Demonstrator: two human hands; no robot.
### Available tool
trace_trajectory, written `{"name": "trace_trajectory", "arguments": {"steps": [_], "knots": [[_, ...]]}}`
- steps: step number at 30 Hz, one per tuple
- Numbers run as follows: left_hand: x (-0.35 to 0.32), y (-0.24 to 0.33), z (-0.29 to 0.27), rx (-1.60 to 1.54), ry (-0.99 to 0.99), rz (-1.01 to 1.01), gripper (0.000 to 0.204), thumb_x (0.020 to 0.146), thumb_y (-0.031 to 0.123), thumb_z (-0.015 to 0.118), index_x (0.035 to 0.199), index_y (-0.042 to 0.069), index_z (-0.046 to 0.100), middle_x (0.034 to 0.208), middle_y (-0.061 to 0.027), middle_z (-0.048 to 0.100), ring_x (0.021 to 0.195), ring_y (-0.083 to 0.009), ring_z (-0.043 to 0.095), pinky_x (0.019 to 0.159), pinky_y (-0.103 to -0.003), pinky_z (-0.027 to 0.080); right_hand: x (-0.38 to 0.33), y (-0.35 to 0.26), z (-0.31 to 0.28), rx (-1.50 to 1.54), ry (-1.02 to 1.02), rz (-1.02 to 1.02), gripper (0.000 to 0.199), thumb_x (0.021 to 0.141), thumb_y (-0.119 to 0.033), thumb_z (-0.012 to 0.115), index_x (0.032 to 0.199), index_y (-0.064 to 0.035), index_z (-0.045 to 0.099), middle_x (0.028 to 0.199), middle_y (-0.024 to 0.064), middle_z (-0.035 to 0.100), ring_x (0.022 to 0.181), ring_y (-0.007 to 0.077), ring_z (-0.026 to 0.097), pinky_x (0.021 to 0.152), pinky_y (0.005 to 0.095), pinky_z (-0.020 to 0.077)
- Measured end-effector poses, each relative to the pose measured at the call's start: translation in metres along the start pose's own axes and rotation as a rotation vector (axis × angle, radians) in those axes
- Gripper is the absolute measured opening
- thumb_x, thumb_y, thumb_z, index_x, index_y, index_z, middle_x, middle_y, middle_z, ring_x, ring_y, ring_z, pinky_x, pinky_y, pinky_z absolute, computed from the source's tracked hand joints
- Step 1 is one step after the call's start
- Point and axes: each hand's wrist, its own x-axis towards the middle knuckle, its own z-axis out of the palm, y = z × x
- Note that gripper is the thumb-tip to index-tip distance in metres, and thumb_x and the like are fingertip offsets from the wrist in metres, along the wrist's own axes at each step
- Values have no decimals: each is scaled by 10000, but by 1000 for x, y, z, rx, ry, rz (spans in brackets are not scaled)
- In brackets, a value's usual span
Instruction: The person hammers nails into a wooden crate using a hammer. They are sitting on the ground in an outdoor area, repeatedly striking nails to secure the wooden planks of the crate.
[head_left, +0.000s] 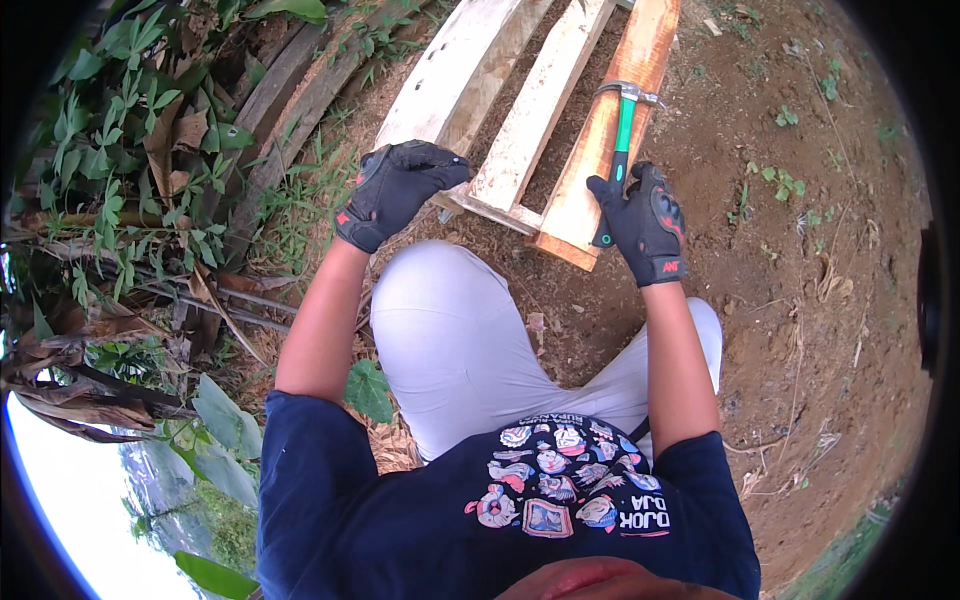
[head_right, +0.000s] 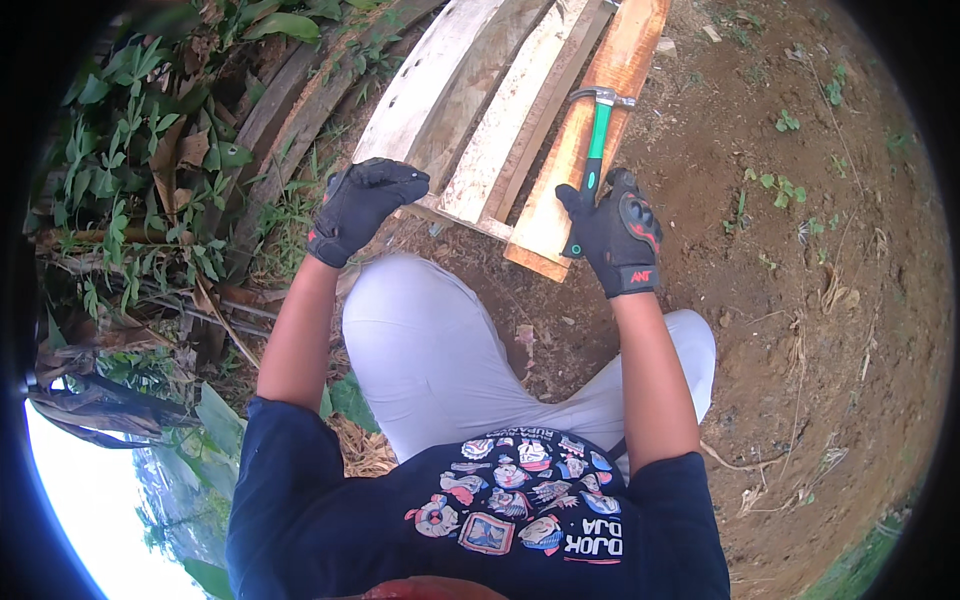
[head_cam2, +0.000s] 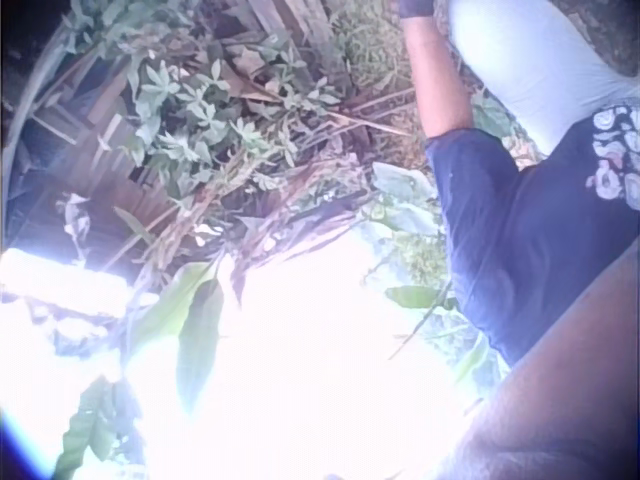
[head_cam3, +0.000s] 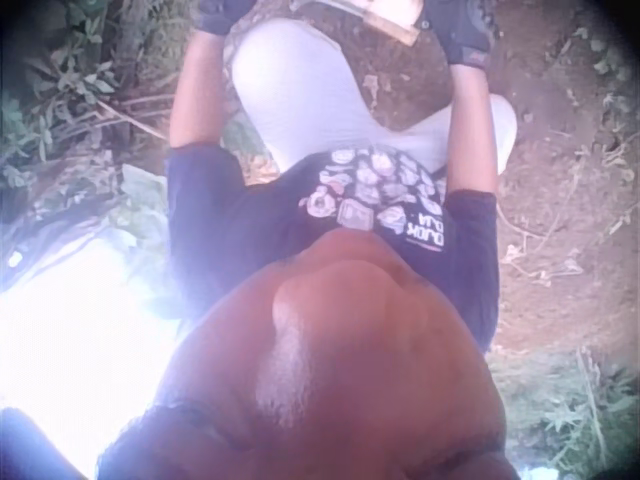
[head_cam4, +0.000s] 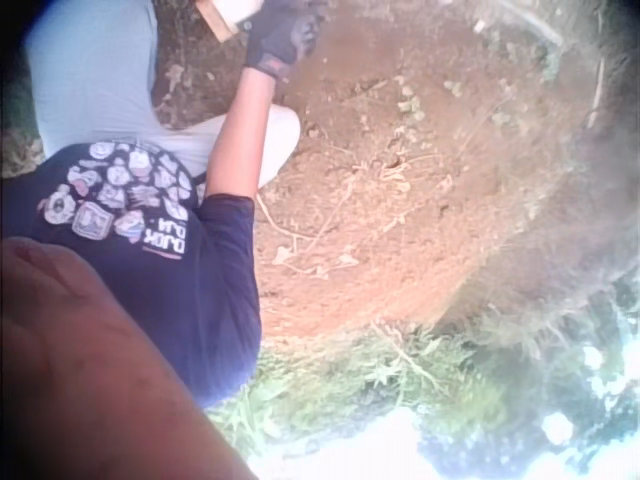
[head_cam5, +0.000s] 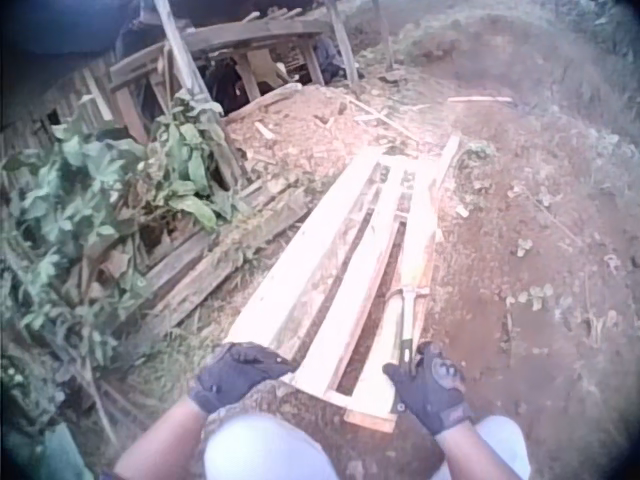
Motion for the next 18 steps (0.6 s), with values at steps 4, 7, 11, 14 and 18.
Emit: {"name": "trace_trajectory", "arguments": {"steps": [4, 7, 11, 14, 18], "knots": [[-1, -20, 5, -6, 95, -49, 215, 921, 207, 801, 1106, 111, 855, 1048, -74, 819, 960, -177, 773, 902, -341, 599, 5, -9, -3, -25, -47, 85, 559, 909, -429, 786, 1196, 22, 622, 982, 250, 757, 959, 414, 759, 835, 516, 580], [-9, -25, 0, -60, 187, 1, 222, 908, 208, 818, 1108, 119, 856, 1027, -74, 818, 952, -177, 773, 876, -343, 596, 9, 13, -1, -11, -87, 44, 396, 953, -334, 730, 1192, -37, 626, 991, 250, 747, 942, 440, 745, 828, 539, 572], [-25, -8, -7, -73, 149, 58, 199, 908, 98, 805, 1100, 64, 844, 1064, -86, 799, 968, -181, 742, 870, -346, 596, 32, 35, -7, 222, -218, 134, 458, 946, -290, 731, 1341, -78, 634, 941, 205, 769, 780, 356, 773, 757, 496, 587], [-33, 0, -18, -56, 90, 160, 192, 915, 81, 794, 1100, 67, 842, 1067, -98, 796, 962, -189, 742, 863, -357, 599, 40, 56, 10, 111, -52, 12, 434, 964, -294, 725, 1340, -89, 648, 887, 157, 749, 724, 270, 752, 680, 438, 577], [-25, 3, -32, 17, 69, 181, 204, 913, 103, 796, 1112, 95, 839, 1087, -90, 794, 958, -217, 749, 876, -365, 601, 20, 39, 11, 53, 103, -155, 372, 1012, -335, 697, 1279, -77, 676, 856, 132, 717, 718, 238, 713, 648, 419, 550]]}}
